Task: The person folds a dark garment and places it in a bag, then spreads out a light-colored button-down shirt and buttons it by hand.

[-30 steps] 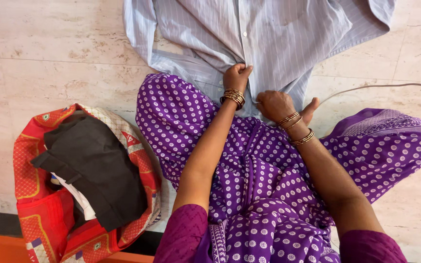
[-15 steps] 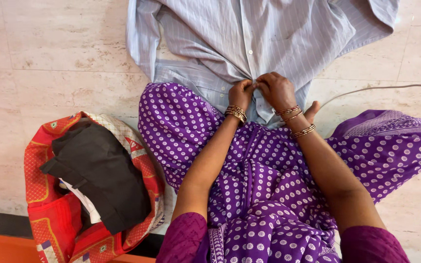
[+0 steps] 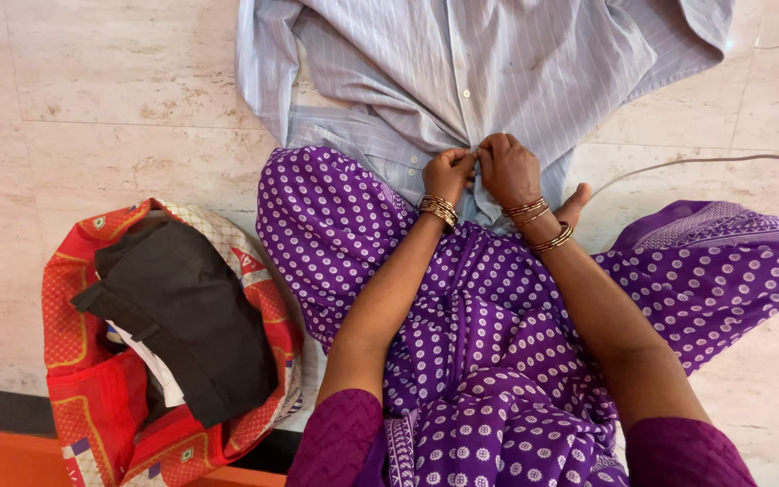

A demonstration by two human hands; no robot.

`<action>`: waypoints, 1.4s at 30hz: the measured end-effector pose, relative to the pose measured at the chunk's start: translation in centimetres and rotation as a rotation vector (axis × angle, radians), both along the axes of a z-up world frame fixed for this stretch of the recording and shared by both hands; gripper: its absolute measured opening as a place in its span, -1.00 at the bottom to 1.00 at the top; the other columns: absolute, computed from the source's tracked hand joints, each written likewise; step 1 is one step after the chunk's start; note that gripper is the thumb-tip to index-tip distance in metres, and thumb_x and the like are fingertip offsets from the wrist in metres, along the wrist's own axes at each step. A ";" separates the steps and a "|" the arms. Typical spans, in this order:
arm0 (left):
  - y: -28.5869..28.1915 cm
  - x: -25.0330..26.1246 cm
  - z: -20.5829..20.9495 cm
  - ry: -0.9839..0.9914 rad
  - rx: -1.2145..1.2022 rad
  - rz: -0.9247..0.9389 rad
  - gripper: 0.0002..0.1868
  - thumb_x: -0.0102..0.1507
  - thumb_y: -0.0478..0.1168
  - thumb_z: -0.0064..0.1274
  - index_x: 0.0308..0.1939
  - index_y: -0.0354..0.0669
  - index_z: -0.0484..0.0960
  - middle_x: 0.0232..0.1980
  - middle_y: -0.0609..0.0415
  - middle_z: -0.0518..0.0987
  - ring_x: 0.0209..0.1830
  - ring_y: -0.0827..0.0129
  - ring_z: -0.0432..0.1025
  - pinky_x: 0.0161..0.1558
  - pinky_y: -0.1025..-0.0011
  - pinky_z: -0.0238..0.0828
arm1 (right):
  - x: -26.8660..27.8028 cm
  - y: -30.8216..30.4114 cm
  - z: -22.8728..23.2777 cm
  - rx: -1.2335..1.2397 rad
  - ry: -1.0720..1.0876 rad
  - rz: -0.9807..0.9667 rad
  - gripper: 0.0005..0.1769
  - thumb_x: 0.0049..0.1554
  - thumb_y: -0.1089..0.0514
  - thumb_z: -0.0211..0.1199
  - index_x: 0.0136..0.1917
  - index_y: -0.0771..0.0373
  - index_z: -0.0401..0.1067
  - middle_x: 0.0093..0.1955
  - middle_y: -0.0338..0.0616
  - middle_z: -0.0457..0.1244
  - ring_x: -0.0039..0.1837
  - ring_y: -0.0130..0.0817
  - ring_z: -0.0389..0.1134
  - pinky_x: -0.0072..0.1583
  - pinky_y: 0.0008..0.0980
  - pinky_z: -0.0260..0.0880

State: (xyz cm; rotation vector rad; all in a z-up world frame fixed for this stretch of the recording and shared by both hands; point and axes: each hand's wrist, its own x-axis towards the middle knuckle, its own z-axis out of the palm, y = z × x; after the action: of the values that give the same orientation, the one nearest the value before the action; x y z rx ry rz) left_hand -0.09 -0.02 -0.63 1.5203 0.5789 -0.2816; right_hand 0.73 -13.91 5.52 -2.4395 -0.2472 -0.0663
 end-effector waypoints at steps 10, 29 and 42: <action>0.0 -0.6 -1.2 -0.061 0.045 0.008 -0.78 0.22 -0.23 0.24 -0.15 -0.33 0.73 -0.42 0.09 0.68 -0.53 0.56 0.52 -0.50 0.56 0.48 | 0.8 -1.7 -0.6 0.230 0.207 0.029 -0.81 0.15 0.14 0.36 0.00 0.27 0.58 -0.15 -0.03 0.43 -0.16 -0.23 0.49 -0.09 -0.29 0.48; 0.0 -0.6 1.4 -0.202 0.380 -0.184 -0.84 0.25 -0.20 0.20 -0.25 -0.25 0.71 -0.45 0.05 0.70 -0.53 0.48 0.61 -0.47 0.49 0.51 | 0.4 -1.6 -2.6 0.335 0.297 -0.068 -0.78 0.11 0.16 0.44 -0.04 0.34 0.56 -0.18 -0.10 0.45 -0.17 -0.44 0.49 -0.12 -0.47 0.48; 0.4 -0.3 -1.3 -0.238 0.509 -0.267 -0.82 0.19 -0.15 0.23 -0.26 -0.18 0.70 -0.40 -0.03 0.70 -0.46 0.25 0.62 -0.35 0.31 0.52 | 0.6 -2.5 -5.4 0.621 0.538 -0.044 -0.84 0.19 0.26 0.35 0.03 0.36 0.50 -0.15 -0.19 0.43 -0.13 -0.54 0.46 -0.07 -0.54 0.49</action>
State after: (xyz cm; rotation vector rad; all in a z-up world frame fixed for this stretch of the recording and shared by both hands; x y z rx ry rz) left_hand -0.36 0.41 -1.90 2.0953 0.2635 -0.1564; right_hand 1.35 -16.41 0.16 -1.7618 0.0670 0.4270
